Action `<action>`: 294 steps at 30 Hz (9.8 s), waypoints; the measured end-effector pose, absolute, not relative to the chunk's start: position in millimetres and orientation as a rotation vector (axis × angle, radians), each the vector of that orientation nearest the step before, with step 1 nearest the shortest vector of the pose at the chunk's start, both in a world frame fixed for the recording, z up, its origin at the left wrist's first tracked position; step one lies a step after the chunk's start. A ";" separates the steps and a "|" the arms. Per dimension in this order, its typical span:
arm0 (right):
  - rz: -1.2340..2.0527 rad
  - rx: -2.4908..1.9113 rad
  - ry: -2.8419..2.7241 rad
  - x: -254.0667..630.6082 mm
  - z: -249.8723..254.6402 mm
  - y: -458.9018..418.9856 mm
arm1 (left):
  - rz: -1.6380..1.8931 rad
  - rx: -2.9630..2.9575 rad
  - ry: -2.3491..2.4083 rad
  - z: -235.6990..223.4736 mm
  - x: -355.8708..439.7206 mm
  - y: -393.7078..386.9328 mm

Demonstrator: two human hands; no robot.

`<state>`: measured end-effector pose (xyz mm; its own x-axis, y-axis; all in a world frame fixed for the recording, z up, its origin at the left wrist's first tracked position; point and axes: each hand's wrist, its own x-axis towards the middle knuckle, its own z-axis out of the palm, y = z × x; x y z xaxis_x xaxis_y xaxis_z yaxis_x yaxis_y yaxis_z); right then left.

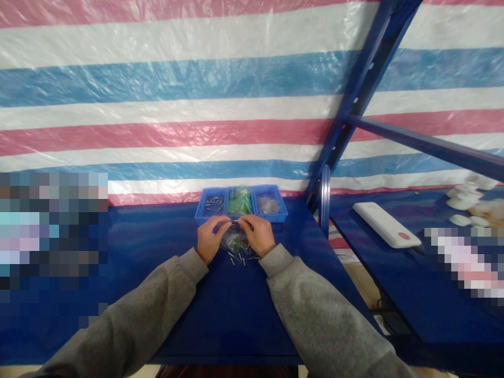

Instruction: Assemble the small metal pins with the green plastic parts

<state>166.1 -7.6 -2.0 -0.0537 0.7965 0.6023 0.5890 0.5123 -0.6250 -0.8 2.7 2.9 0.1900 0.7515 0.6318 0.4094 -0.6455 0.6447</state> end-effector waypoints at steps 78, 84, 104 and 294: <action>0.185 -1.108 -1.866 164.0 -1.4 -9.3 | 1.391 2.197 1.203 2.8 -2.3 1.2; 0.192 -1.136 -1.888 164.5 -2.2 -9.2 | 1.474 2.143 1.007 7.5 -1.2 -0.9; 0.090 -1.189 -1.775 166.6 -1.1 -9.4 | 1.431 2.121 1.053 4.6 -2.1 0.6; 0.264 -1.178 -1.646 158.4 -1.6 -13.9 | 1.357 2.087 0.999 7.5 -4.5 2.0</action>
